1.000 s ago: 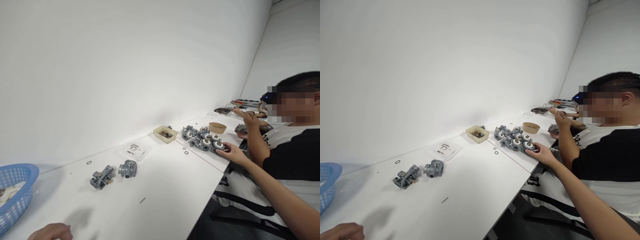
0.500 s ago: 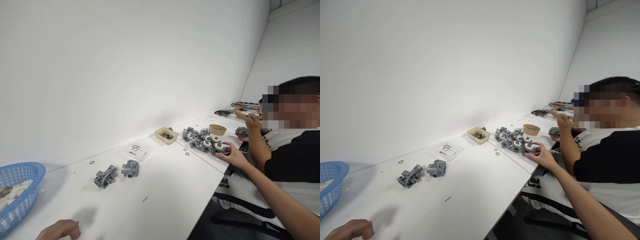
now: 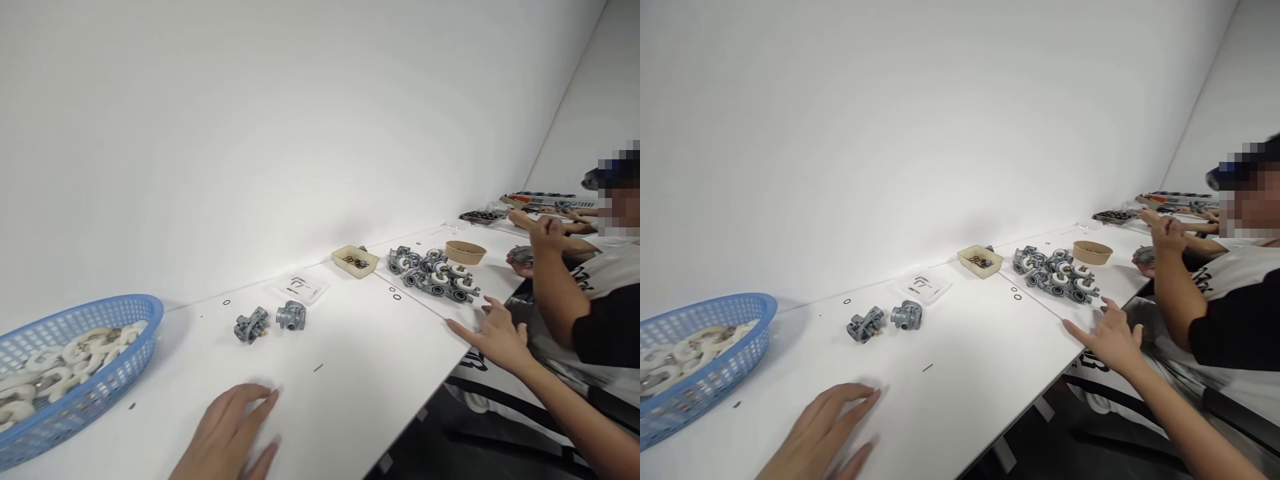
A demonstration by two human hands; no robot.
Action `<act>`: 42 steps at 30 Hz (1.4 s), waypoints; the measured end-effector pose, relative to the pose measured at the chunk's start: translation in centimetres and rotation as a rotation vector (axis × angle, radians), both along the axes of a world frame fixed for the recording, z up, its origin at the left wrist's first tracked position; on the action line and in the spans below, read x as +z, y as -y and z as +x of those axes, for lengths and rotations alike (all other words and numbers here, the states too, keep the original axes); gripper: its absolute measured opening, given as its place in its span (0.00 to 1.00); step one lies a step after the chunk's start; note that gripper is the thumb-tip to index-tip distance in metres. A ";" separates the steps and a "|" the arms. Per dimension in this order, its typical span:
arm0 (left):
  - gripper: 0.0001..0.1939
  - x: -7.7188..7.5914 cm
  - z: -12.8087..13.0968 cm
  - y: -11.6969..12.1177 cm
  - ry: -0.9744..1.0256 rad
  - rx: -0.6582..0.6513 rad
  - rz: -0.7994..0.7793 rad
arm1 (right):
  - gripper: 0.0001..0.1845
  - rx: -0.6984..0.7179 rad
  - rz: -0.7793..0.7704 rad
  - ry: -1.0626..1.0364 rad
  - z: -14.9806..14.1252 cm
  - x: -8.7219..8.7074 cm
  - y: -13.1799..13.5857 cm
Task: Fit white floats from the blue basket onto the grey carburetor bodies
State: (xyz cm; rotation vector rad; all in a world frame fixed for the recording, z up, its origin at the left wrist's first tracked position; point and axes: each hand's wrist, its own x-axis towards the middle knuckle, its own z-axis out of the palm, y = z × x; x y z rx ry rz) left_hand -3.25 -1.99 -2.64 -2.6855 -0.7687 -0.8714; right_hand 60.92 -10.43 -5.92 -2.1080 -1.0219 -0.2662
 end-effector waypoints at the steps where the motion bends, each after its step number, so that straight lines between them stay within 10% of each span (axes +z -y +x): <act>1: 0.29 -0.2 1.3 0.5 -0.007 0.023 -0.002 | 0.61 0.009 0.005 0.010 -1.4 -0.2 -0.3; 6: 0.44 0.3 9.3 2.2 -0.239 0.168 -0.356 | 0.46 0.110 0.085 0.020 -10.3 -1.8 -1.5; 11: 0.41 1.1 12.8 1.7 -0.281 0.064 -0.345 | 0.39 0.191 0.212 -0.008 -16.1 -3.2 -0.3; 23: 0.38 -5.1 8.6 7.1 -0.141 0.050 0.150 | 0.26 0.387 0.375 0.030 -22.7 -5.9 3.2; 34: 0.32 -1.5 2.3 12.0 -0.099 -0.014 0.060 | 0.41 0.947 0.432 0.249 -34.0 -4.6 6.2; 42: 0.23 -1.0 2.2 12.3 0.032 -0.152 -0.064 | 0.40 1.026 0.513 0.181 -38.3 -3.3 5.8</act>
